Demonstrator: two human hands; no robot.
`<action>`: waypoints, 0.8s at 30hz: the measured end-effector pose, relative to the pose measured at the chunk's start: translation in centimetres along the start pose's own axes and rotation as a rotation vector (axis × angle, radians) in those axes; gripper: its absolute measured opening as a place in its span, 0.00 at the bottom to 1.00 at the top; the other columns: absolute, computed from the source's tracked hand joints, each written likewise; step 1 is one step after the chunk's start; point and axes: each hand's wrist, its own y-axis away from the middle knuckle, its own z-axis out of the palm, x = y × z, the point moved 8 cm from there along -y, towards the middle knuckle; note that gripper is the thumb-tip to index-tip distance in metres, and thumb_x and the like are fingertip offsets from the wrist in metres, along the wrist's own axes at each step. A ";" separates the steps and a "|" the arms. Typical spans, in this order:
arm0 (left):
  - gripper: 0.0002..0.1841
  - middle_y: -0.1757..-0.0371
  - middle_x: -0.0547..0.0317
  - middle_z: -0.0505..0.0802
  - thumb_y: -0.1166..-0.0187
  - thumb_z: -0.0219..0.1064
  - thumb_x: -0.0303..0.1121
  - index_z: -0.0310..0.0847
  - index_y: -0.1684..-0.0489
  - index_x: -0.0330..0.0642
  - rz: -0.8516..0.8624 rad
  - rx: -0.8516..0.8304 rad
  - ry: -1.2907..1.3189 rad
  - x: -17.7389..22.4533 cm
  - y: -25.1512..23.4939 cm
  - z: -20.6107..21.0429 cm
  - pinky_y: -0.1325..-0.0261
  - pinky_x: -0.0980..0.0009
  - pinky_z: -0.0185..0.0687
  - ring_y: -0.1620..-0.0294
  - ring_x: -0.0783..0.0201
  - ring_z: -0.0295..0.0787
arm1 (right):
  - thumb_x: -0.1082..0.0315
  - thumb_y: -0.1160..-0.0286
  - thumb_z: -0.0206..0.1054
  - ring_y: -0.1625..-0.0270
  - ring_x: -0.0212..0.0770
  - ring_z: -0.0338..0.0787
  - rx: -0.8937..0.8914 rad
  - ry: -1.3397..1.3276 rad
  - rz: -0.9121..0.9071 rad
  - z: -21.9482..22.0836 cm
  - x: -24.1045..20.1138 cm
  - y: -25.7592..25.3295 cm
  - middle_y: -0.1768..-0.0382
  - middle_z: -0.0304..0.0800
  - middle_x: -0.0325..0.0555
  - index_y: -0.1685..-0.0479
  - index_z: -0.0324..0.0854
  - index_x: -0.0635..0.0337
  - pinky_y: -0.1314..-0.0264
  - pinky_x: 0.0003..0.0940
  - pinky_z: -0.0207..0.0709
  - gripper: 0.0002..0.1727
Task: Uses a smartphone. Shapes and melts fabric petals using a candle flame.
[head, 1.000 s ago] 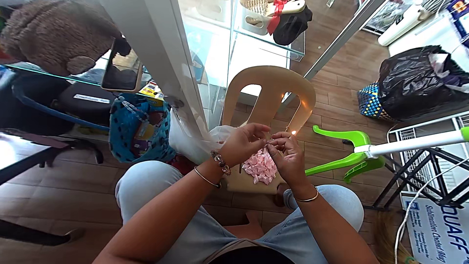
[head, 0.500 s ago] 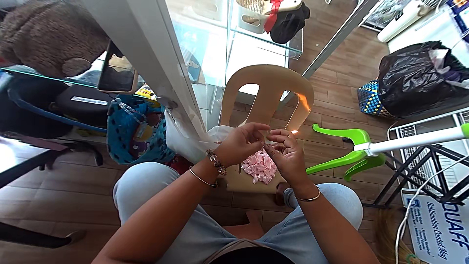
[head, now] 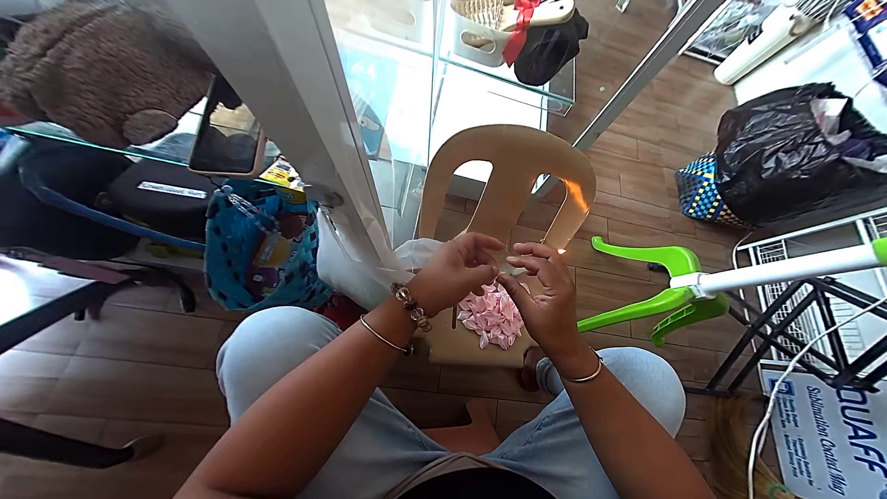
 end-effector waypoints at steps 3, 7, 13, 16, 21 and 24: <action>0.17 0.65 0.56 0.89 0.20 0.63 0.16 0.76 0.34 0.36 -0.016 -0.002 0.062 -0.2 0.0 0.0 0.73 0.80 0.80 0.73 0.72 0.85 | 0.63 0.25 0.75 0.33 0.41 0.82 0.019 0.027 -0.058 -0.1 -0.3 0.0 0.37 0.85 0.49 0.50 0.88 0.61 0.31 0.34 0.77 0.13; 0.17 0.66 0.56 0.89 0.20 0.63 0.16 0.77 0.35 0.35 -0.044 0.005 0.097 -0.7 -0.2 0.0 0.74 0.79 0.80 0.75 0.72 0.84 | 0.62 0.23 0.73 0.33 0.43 0.82 0.003 0.068 -0.094 0.2 -0.6 0.1 0.37 0.85 0.51 0.49 0.90 0.61 0.29 0.38 0.75 0.12; 0.19 0.67 0.58 0.89 0.23 0.65 0.14 0.76 0.34 0.36 -0.024 -0.012 0.013 -0.4 -0.1 0.0 0.76 0.81 0.79 0.76 0.73 0.83 | 0.65 0.25 0.74 0.34 0.42 0.82 -0.053 0.050 -0.045 0.6 -0.3 0.1 0.38 0.84 0.50 0.60 0.92 0.60 0.29 0.36 0.75 0.08; 0.19 0.65 0.56 0.90 0.19 0.64 0.18 0.74 0.30 0.36 -0.024 0.002 0.023 -0.4 -0.1 -0.1 0.74 0.79 0.81 0.74 0.72 0.86 | 0.66 0.25 0.73 0.34 0.38 0.81 -0.060 -0.016 0.023 0.4 0.0 0.1 0.39 0.84 0.48 0.62 0.90 0.61 0.31 0.32 0.76 0.07; 0.18 0.57 0.58 0.91 0.09 0.46 0.31 0.73 0.28 0.41 -0.150 0.038 0.350 -1.2 -0.2 0.2 0.59 0.70 0.89 0.63 0.67 0.91 | 0.69 0.26 0.73 0.52 0.28 0.87 -0.001 -0.371 0.392 -0.2 2.3 0.0 0.37 0.81 0.42 0.61 0.88 0.59 0.53 0.22 0.86 0.03; 0.10 0.52 0.56 0.91 0.12 0.55 0.21 0.79 0.41 0.37 -0.119 -0.019 0.300 -1.4 0.3 1.2 0.58 0.73 0.87 0.61 0.68 0.90 | 0.70 0.27 0.73 0.45 0.29 0.86 0.051 -0.469 0.459 -0.3 2.8 0.0 0.38 0.81 0.41 0.62 0.88 0.58 0.50 0.23 0.86 0.02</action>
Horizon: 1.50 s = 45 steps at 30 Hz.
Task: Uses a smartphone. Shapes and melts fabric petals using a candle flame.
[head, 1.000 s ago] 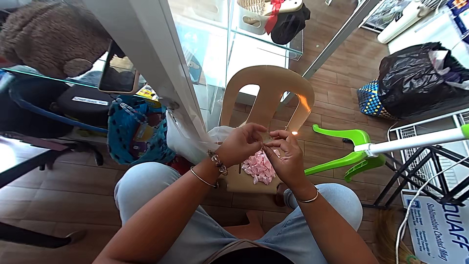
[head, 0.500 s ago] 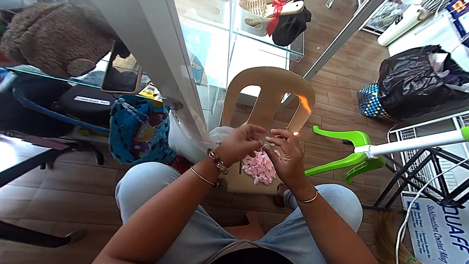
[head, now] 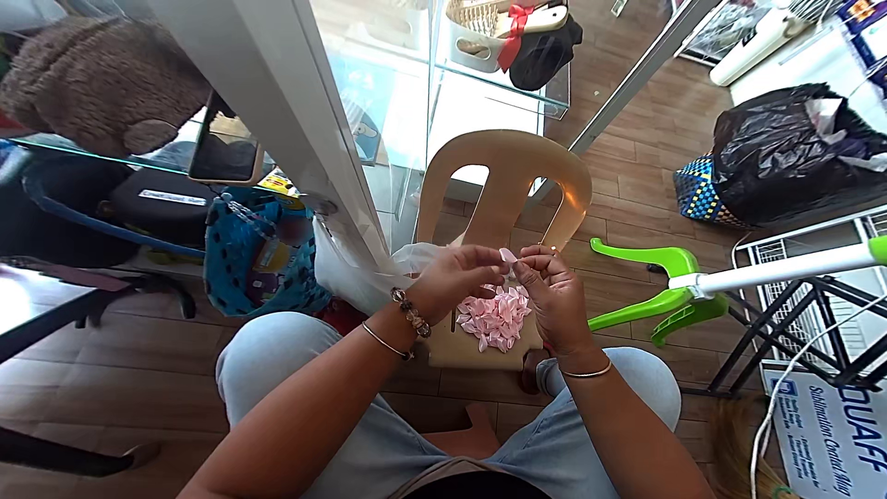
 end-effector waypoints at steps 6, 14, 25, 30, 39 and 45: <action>0.03 0.59 0.61 0.94 0.16 0.65 0.25 0.84 0.54 0.42 0.115 -0.023 -0.007 -1.0 -0.6 -0.3 0.60 0.74 0.89 0.63 0.71 0.92 | 0.71 0.29 0.76 0.52 0.27 0.86 0.002 0.049 -0.046 0.3 -0.4 0.1 0.39 0.81 0.40 0.62 0.89 0.58 0.53 0.20 0.86 0.03; 0.04 0.60 0.60 0.93 0.14 0.62 0.26 0.82 0.53 0.44 0.126 -0.021 0.027 -0.9 -0.3 -0.4 0.61 0.75 0.88 0.64 0.71 0.91 | 0.68 0.27 0.76 0.45 0.29 0.86 -0.010 0.205 -0.245 0.6 -1.6 0.3 0.33 0.80 0.43 0.54 0.89 0.58 0.48 0.22 0.85 0.08; 0.05 0.60 0.61 0.92 0.14 0.61 0.26 0.82 0.52 0.45 0.106 -0.024 0.085 -1.0 -0.2 -0.4 0.60 0.75 0.89 0.64 0.71 0.91 | 0.65 0.25 0.75 0.33 0.35 0.80 -0.008 0.446 -0.520 0.9 -3.0 0.7 0.35 0.79 0.46 0.57 0.89 0.56 0.30 0.28 0.77 0.06; 0.05 0.66 0.61 0.91 0.14 0.60 0.22 0.81 0.58 0.39 0.033 0.106 0.136 -0.1 -0.5 0.0 0.62 0.76 0.88 0.67 0.72 0.90 | 0.69 0.27 0.75 0.38 0.42 0.83 0.042 0.575 -0.674 1.3 -3.6 1.5 0.37 0.82 0.55 0.59 0.93 0.59 0.36 0.33 0.79 0.05; 0.04 0.64 0.60 0.94 0.16 0.63 0.23 0.84 0.57 0.37 0.033 0.128 0.066 -0.3 -0.4 -1.2 0.58 0.73 0.92 0.66 0.70 0.93 | 0.64 0.20 0.67 0.30 0.58 0.79 0.024 0.897 -0.710 3.0 -3.0 2.6 0.31 0.83 0.58 0.42 0.93 0.55 0.28 0.51 0.71 0.15; 0.03 0.66 0.61 0.94 0.17 0.66 0.24 0.85 0.57 0.36 0.046 0.216 -0.014 -0.1 -0.7 -1.6 0.61 0.74 0.90 0.68 0.70 0.92 | 0.67 0.23 0.68 0.26 0.61 0.77 0.072 1.102 -0.708 3.9 -2.8 3.1 0.27 0.80 0.56 0.40 0.92 0.51 0.33 0.55 0.73 0.16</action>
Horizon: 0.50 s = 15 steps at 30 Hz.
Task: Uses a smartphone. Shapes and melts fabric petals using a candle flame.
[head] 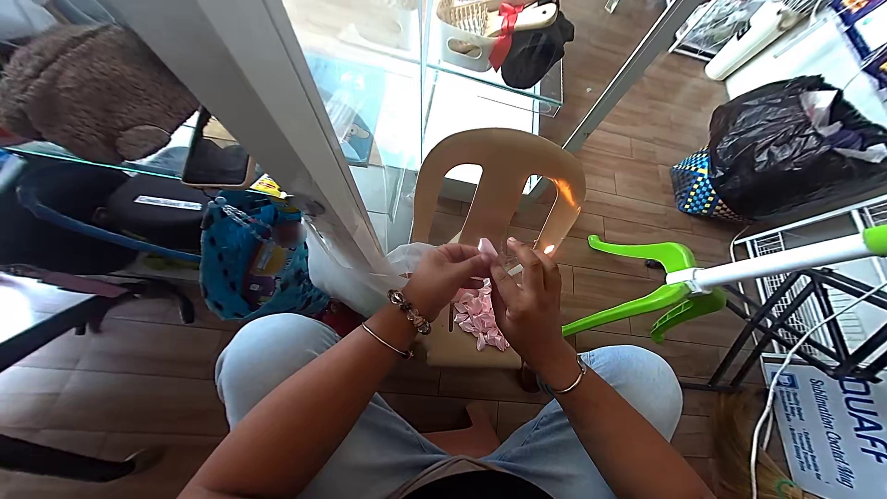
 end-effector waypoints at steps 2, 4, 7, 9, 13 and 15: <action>0.04 0.67 0.61 0.93 0.15 0.65 0.26 0.84 0.56 0.36 0.002 0.015 0.003 0.0 -0.3 -0.1 0.62 0.74 0.90 0.69 0.71 0.92 | 0.66 0.22 0.67 0.27 0.63 0.77 -0.007 -0.038 0.006 -0.1 0.3 -0.2 0.26 0.80 0.57 0.38 0.91 0.50 0.32 0.58 0.73 0.16; 0.04 0.67 0.61 0.93 0.14 0.63 0.26 0.84 0.57 0.37 0.016 0.013 -0.002 0.3 -0.4 -0.1 0.63 0.75 0.89 0.69 0.71 0.91 | 0.64 0.18 0.64 0.26 0.61 0.76 -0.044 -0.254 0.092 -0.1 1.5 -0.4 0.25 0.78 0.58 0.39 0.91 0.52 0.26 0.59 0.69 0.15; 0.04 0.65 0.61 0.93 0.14 0.63 0.26 0.83 0.56 0.38 0.048 -0.035 -0.035 1.0 -0.1 0.4 0.63 0.75 0.90 0.67 0.71 0.92 | 0.60 0.16 0.62 0.32 0.40 0.80 -0.101 -0.735 0.449 0.6 4.3 -0.4 0.25 0.75 0.51 0.43 0.90 0.57 0.35 0.34 0.78 0.16; 0.04 0.64 0.60 0.93 0.14 0.63 0.26 0.83 0.57 0.37 0.065 -0.059 -0.065 1.3 0.1 0.8 0.63 0.76 0.89 0.67 0.71 0.91 | 0.61 0.18 0.65 0.34 0.33 0.81 -0.152 -1.056 0.714 1.9 5.3 0.2 0.27 0.75 0.43 0.42 0.87 0.58 0.41 0.28 0.82 0.14; 0.04 0.64 0.59 0.92 0.15 0.64 0.26 0.83 0.56 0.36 0.114 -0.094 -0.145 1.3 0.1 1.1 0.65 0.77 0.87 0.69 0.72 0.90 | 0.72 0.19 0.65 0.46 0.34 0.87 -0.181 -1.394 0.989 3.3 4.9 0.9 0.40 0.86 0.41 0.49 0.88 0.59 0.44 0.32 0.85 0.08; 0.04 0.64 0.59 0.92 0.15 0.65 0.27 0.84 0.55 0.36 0.143 -0.110 -0.192 1.4 0.1 1.1 0.65 0.78 0.87 0.68 0.72 0.90 | 0.74 0.19 0.65 0.52 0.34 0.88 -0.165 -1.444 1.037 3.4 4.8 1.1 0.47 0.89 0.41 0.53 0.88 0.58 0.48 0.31 0.85 0.07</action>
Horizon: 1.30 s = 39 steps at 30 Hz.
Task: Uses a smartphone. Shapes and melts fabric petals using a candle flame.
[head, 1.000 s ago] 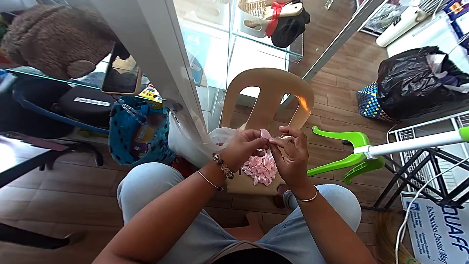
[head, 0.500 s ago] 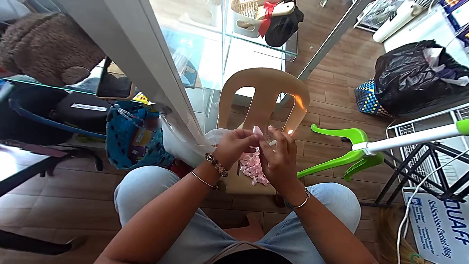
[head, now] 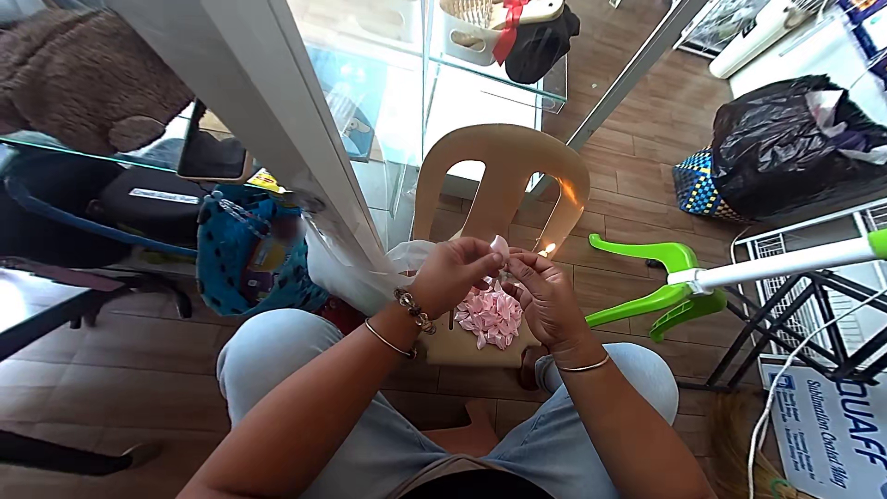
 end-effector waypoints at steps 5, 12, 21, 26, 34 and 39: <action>0.03 0.65 0.59 0.92 0.17 0.67 0.25 0.84 0.55 0.35 0.113 -0.033 -0.082 0.3 0.0 -0.1 0.67 0.79 0.85 0.70 0.74 0.88 | 0.74 0.14 0.57 0.53 0.35 0.89 -0.053 -0.100 0.111 0.4 0.3 0.1 0.54 0.89 0.40 0.56 0.85 0.57 0.47 0.34 0.86 0.10; 0.01 0.52 0.56 0.90 0.23 0.71 0.22 0.86 0.62 0.34 0.331 -0.106 -0.171 1.2 0.2 -0.1 0.48 0.74 0.87 0.52 0.71 0.89 | 0.73 0.12 0.53 0.55 0.39 0.92 -0.140 -0.250 0.325 0.9 1.4 0.7 0.58 0.92 0.46 0.58 0.83 0.60 0.49 0.37 0.87 0.12; 0.03 0.54 0.59 0.91 0.23 0.67 0.18 0.86 0.63 0.35 0.226 -0.227 -0.002 0.6 0.3 0.7 0.50 0.77 0.86 0.54 0.72 0.88 | 0.74 0.16 0.59 0.54 0.40 0.93 -0.199 -0.350 0.455 1.1 3.0 1.3 0.55 0.92 0.46 0.55 0.83 0.55 0.50 0.36 0.87 0.07; 0.03 0.53 0.60 0.89 0.20 0.66 0.21 0.83 0.61 0.38 0.203 -0.213 -0.009 0.9 0.2 0.7 0.56 0.78 0.87 0.56 0.73 0.88 | 0.75 0.16 0.60 0.60 0.38 0.91 -0.134 -0.354 0.386 0.9 2.2 1.1 0.61 0.91 0.45 0.62 0.81 0.55 0.54 0.34 0.87 0.08; 0.06 0.35 0.55 0.88 0.20 0.63 0.19 0.87 0.58 0.33 0.206 -0.363 0.014 0.9 0.1 1.3 0.37 0.75 0.84 0.37 0.71 0.86 | 0.72 0.17 0.63 0.58 0.38 0.92 -0.235 -0.376 0.495 1.4 3.1 1.8 0.57 0.92 0.45 0.55 0.84 0.53 0.55 0.33 0.87 0.05; 0.07 0.41 0.61 0.89 0.23 0.63 0.20 0.84 0.60 0.41 0.158 -0.289 0.193 0.5 -0.1 1.3 0.45 0.78 0.84 0.46 0.74 0.86 | 0.73 0.16 0.60 0.62 0.36 0.91 -0.167 -0.350 0.364 1.2 1.9 1.7 0.62 0.91 0.44 0.63 0.81 0.54 0.55 0.32 0.86 0.07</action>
